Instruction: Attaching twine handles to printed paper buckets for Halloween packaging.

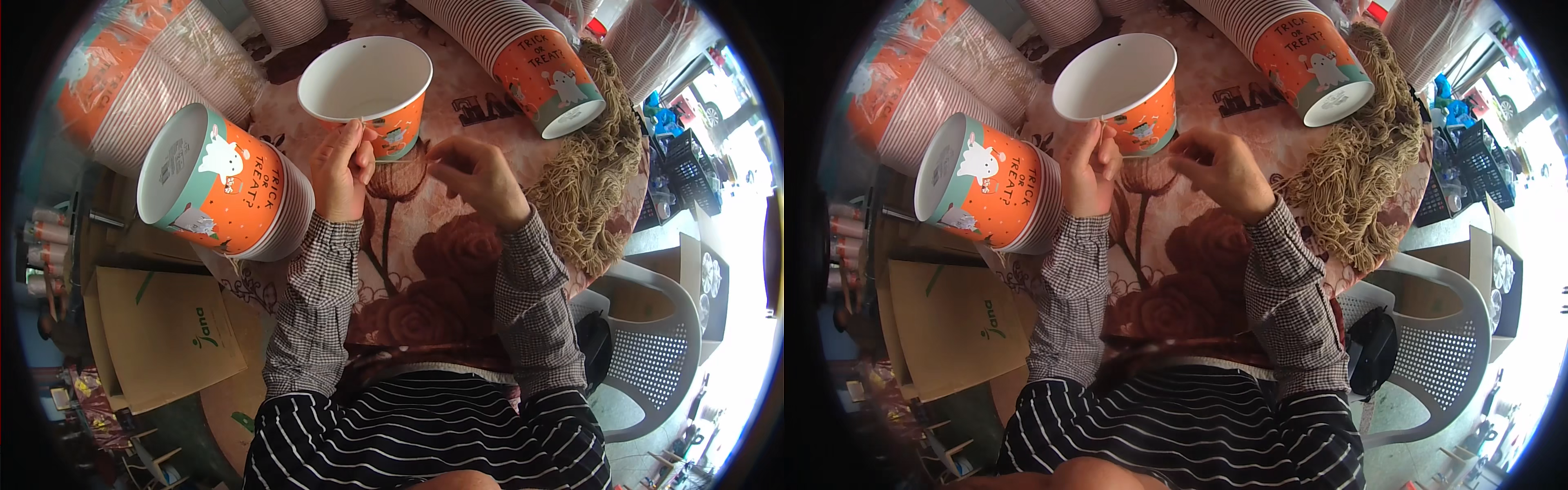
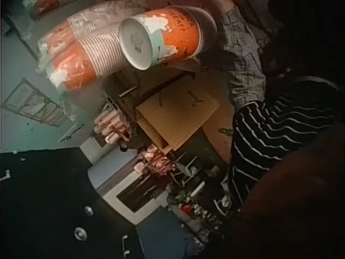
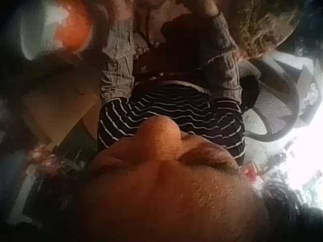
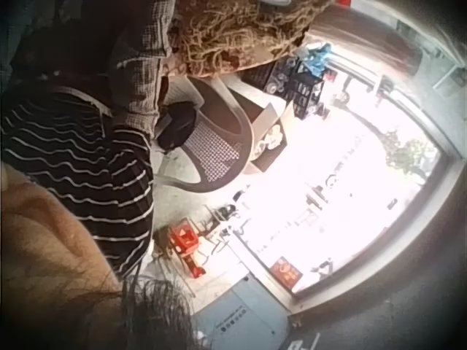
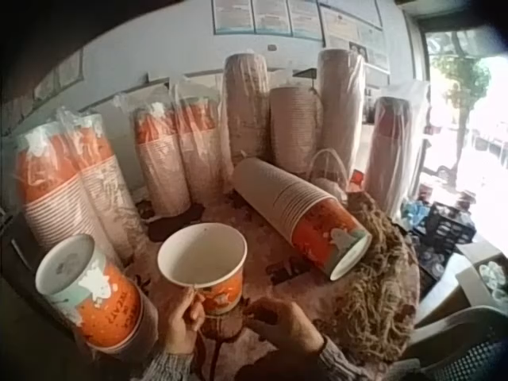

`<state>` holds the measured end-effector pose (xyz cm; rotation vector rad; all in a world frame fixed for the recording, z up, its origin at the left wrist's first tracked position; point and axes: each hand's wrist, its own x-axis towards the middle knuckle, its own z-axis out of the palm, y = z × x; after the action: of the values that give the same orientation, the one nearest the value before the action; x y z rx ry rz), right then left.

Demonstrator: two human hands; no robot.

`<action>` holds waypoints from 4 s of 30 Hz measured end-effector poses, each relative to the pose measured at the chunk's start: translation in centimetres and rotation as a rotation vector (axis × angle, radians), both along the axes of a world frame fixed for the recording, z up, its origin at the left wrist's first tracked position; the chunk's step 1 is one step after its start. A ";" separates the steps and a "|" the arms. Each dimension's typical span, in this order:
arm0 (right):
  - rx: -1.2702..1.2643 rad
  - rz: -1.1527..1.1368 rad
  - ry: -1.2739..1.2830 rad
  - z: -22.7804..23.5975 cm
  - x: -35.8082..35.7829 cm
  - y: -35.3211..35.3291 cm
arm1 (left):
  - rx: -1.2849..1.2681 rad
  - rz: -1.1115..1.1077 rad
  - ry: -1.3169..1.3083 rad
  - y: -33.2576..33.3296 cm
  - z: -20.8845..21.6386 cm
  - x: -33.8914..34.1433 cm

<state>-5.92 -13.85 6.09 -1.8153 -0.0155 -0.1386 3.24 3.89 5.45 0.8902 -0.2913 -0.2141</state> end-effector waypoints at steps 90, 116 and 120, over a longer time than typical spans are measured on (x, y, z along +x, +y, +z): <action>0.262 -0.128 -0.187 -2.4 1.1 2.5 | 0.649 -0.033 -0.404 0.0 -1.0 -1.0; 0.034 -0.213 -0.229 -2.0 1.0 2.2 | 0.733 0.049 -0.656 -0.4 -1.2 -1.0; -0.044 -0.234 -0.224 -2.1 0.9 1.9 | 0.788 0.028 -0.637 -0.5 -1.3 -1.0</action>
<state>-5.02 -11.90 4.01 -1.8328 0.0358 -0.5109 2.25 3.34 4.13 1.7404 -0.8169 -0.0004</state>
